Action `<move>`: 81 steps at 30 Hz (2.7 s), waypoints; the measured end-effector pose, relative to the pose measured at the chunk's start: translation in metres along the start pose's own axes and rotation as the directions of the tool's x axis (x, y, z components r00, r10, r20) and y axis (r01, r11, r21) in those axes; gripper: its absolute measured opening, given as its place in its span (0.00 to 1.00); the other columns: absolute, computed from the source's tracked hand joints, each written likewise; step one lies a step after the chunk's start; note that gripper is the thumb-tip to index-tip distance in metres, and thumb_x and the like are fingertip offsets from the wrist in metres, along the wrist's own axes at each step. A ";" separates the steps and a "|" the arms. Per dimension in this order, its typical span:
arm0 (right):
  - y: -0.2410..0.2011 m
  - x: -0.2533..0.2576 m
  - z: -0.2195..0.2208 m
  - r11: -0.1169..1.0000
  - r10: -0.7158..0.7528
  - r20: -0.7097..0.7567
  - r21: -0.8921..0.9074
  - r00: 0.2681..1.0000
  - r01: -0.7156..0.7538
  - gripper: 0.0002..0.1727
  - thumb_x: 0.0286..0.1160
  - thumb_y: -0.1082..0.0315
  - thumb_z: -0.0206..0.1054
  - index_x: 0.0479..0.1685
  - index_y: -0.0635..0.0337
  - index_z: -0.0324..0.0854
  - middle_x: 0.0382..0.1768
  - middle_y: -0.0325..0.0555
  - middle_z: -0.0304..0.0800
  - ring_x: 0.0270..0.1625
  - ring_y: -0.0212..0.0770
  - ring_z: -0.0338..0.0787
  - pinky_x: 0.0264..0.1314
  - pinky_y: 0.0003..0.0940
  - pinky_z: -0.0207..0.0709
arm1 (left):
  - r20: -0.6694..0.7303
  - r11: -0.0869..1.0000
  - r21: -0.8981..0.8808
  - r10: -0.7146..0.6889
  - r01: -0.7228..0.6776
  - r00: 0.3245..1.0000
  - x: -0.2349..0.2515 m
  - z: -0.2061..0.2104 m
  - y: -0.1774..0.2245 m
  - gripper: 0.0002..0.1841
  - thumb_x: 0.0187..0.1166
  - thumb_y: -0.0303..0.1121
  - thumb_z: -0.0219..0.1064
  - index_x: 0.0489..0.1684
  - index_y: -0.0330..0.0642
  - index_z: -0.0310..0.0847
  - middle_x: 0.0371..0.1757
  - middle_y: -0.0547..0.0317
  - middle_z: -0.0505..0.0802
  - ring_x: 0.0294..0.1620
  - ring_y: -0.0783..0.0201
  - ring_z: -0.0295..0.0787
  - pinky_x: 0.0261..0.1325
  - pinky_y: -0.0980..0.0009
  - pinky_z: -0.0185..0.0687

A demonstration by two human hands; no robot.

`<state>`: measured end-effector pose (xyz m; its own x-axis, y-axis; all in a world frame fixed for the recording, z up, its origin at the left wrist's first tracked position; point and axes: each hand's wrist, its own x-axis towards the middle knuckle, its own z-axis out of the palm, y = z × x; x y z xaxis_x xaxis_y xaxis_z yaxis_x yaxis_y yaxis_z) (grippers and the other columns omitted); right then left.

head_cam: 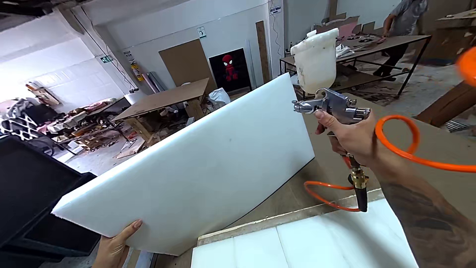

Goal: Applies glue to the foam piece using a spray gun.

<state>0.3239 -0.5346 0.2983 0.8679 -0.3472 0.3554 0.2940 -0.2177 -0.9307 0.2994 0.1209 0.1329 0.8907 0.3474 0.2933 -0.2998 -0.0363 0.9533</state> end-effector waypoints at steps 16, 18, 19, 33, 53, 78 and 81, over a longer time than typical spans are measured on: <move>-0.012 -0.020 -0.008 0.999 -0.049 0.099 0.027 0.994 0.046 0.13 0.79 0.49 0.73 0.46 0.47 0.87 0.27 0.42 0.91 0.06 0.34 0.68 0.04 0.28 0.64 | -0.035 0.999 0.000 -0.035 0.035 0.999 -0.010 0.005 0.001 0.54 0.40 0.37 0.93 0.75 0.35 0.64 0.51 0.48 0.94 0.49 0.54 0.96 0.53 0.54 0.95; -0.015 -0.029 -0.004 0.996 -0.020 0.140 0.087 0.990 0.008 0.12 0.77 0.48 0.74 0.45 0.45 0.88 0.27 0.43 0.91 0.05 0.34 0.66 0.03 0.28 0.63 | -0.040 0.999 0.012 -0.044 0.045 0.998 -0.010 0.009 0.003 0.52 0.40 0.37 0.92 0.73 0.36 0.66 0.49 0.48 0.94 0.48 0.54 0.96 0.52 0.55 0.95; -0.014 -0.031 -0.002 0.998 -0.044 0.125 0.042 0.991 0.039 0.14 0.76 0.46 0.74 0.45 0.43 0.88 0.26 0.41 0.91 0.06 0.34 0.68 0.03 0.28 0.63 | -0.040 0.999 0.009 -0.053 0.053 0.998 -0.010 0.010 0.005 0.51 0.40 0.36 0.92 0.73 0.36 0.66 0.49 0.48 0.94 0.48 0.54 0.96 0.52 0.55 0.95; -0.029 -0.078 0.047 0.988 -0.147 0.339 0.095 0.929 0.121 0.17 0.76 0.41 0.71 0.44 0.43 0.87 0.26 0.42 0.90 0.06 0.34 0.69 0.04 0.28 0.64 | -0.043 0.997 -0.048 -0.069 0.067 0.997 -0.018 0.014 0.011 0.44 0.44 0.25 0.89 0.69 0.34 0.71 0.49 0.45 0.95 0.47 0.53 0.97 0.52 0.54 0.95; -0.055 -0.134 0.131 0.982 -0.155 0.376 0.156 0.914 0.103 0.17 0.79 0.46 0.71 0.47 0.50 0.87 0.26 0.44 0.91 0.06 0.35 0.70 0.02 0.28 0.64 | -0.031 0.997 -0.008 -0.078 0.078 0.996 -0.016 0.023 0.029 0.33 0.53 0.25 0.89 0.62 0.34 0.81 0.48 0.46 0.97 0.48 0.52 0.97 0.53 0.53 0.96; -0.083 -0.191 0.222 0.960 -0.272 0.639 0.228 0.720 0.160 0.12 0.84 0.55 0.69 0.47 0.54 0.84 0.28 0.38 0.92 0.12 0.30 0.79 0.07 0.27 0.72 | 0.032 0.992 -0.063 -0.109 0.110 0.994 -0.021 0.024 0.055 0.29 0.58 0.24 0.87 0.62 0.36 0.84 0.48 0.48 0.97 0.46 0.54 0.98 0.53 0.57 0.96; -0.077 -0.191 0.220 0.961 -0.271 0.626 0.217 0.731 0.171 0.13 0.84 0.52 0.68 0.47 0.53 0.83 0.27 0.37 0.91 0.11 0.30 0.77 0.06 0.27 0.71 | 0.020 0.990 -0.068 -0.119 0.120 0.993 -0.023 0.025 0.054 0.30 0.58 0.24 0.87 0.63 0.35 0.82 0.49 0.48 0.97 0.47 0.54 0.97 0.54 0.56 0.95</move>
<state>0.2238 -0.2509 0.2828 0.8055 0.3766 0.4576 0.5175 -0.0706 -0.8528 0.2714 0.0880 0.1795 0.9267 0.3302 0.1795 -0.2133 0.0690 0.9746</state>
